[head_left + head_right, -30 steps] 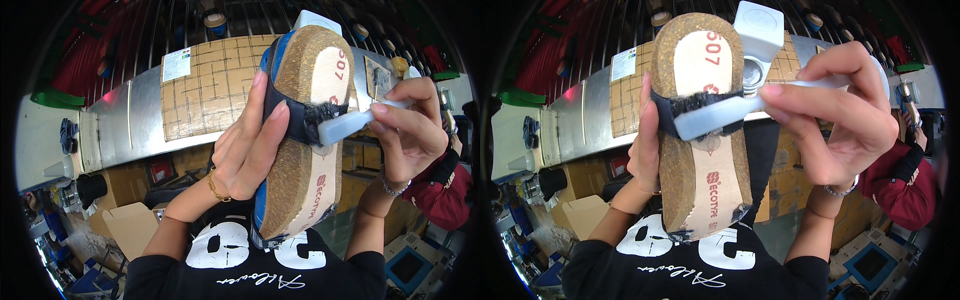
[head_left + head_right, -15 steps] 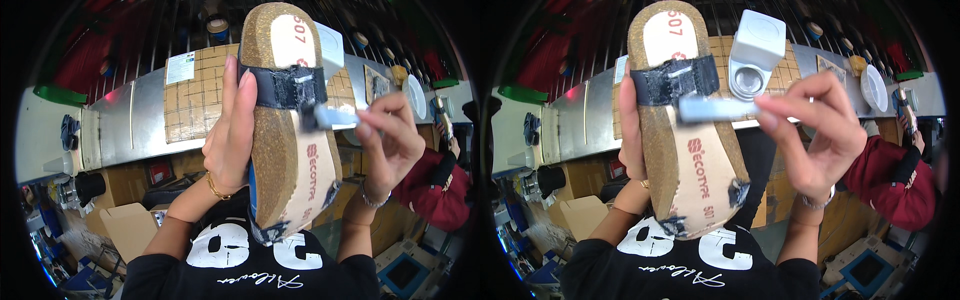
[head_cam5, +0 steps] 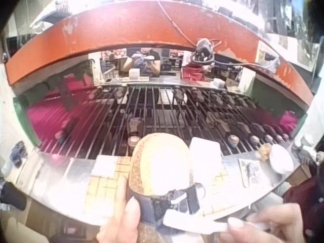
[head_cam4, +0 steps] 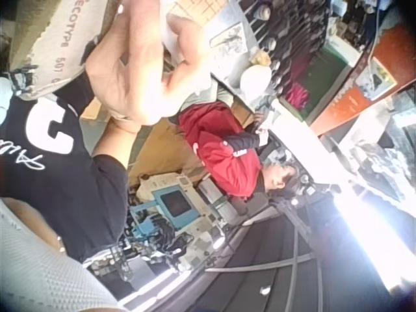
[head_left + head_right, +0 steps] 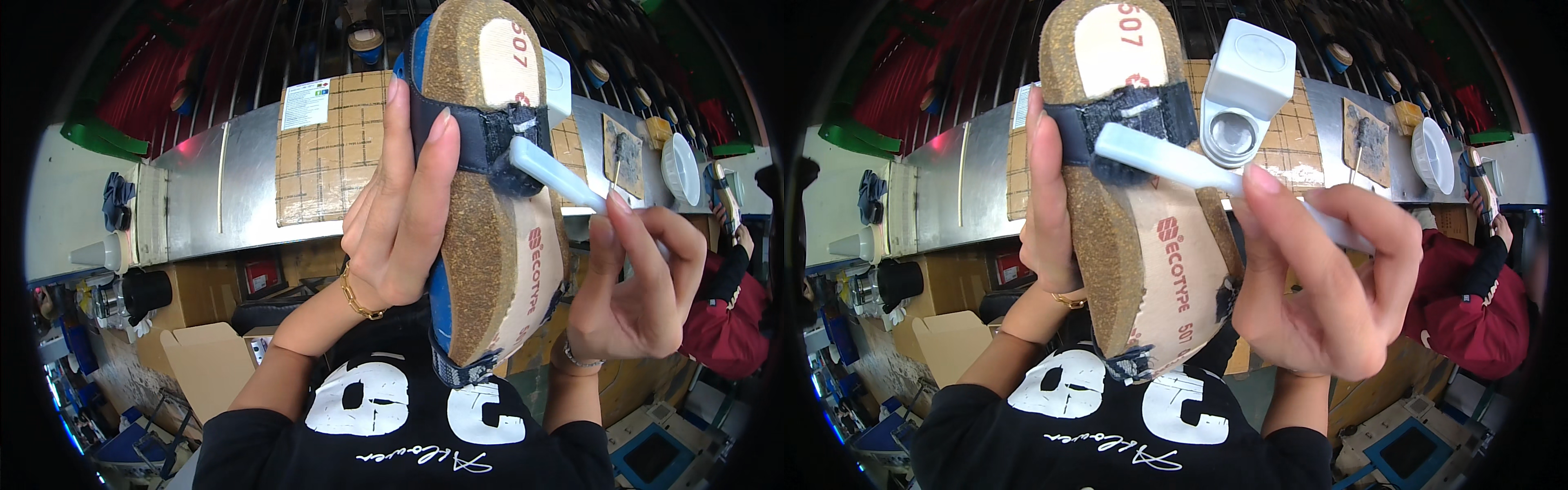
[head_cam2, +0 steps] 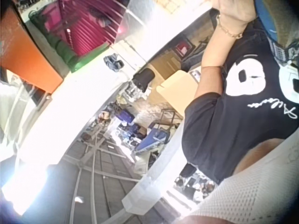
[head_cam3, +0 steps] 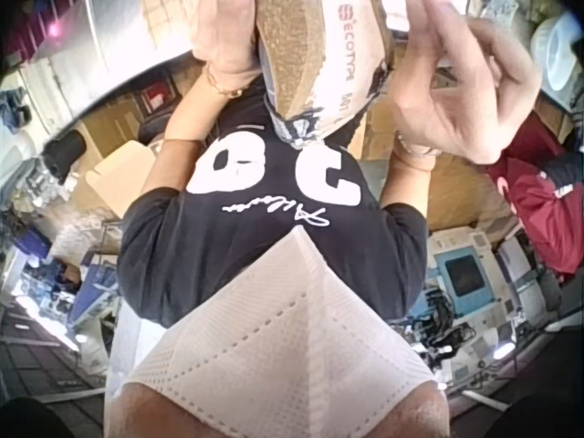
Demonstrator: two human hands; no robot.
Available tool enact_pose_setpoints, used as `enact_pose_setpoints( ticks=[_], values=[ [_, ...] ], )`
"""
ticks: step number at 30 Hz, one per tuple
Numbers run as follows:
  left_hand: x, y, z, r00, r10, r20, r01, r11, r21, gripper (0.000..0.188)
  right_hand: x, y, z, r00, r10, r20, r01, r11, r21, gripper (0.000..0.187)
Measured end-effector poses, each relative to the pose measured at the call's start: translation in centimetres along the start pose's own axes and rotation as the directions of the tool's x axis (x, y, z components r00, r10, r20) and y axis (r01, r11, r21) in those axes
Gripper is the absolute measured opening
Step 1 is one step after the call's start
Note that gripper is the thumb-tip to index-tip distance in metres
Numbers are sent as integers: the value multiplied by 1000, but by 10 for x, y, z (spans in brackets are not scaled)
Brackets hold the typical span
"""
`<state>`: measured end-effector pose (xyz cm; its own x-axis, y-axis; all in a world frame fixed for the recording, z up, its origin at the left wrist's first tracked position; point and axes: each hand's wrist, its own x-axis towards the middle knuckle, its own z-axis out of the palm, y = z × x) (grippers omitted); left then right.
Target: The person holds a sandal and uses a brush to apply glue from a white container to the straps and sole edges. The person repeatedly dips the brush into the container and spreads the adhesive along the sandal's surfaces.
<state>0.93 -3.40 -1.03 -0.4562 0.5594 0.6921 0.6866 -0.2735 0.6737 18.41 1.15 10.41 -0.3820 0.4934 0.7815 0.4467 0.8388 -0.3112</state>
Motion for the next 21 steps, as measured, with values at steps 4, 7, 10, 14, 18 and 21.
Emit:
enact_pose_setpoints(
  ticks=[4,7,10,14,18,21],
  values=[
    [0,2,0,1000,-3,5,3,1000,-17,54,1,1,-4,1000,-9,6,9,1000,16,25],
    [4,5,1,999,20,49,-18,999,-49,54,13,19,-4,1000,6,-1,-6,985,172,24],
    [6,7,-2,995,42,87,-38,998,-54,53,21,34,1,997,-64,39,49,954,295,25],
    [6,9,-2,990,70,121,-63,996,-59,53,28,42,0,987,-114,111,65,924,376,26],
    [8,17,-3,977,135,163,-128,991,-48,52,29,47,-3,974,-127,189,41,913,405,27],
    [16,21,-4,959,204,195,-201,979,-34,52,29,48,-9,968,-121,221,18,908,418,27]
  ],
)
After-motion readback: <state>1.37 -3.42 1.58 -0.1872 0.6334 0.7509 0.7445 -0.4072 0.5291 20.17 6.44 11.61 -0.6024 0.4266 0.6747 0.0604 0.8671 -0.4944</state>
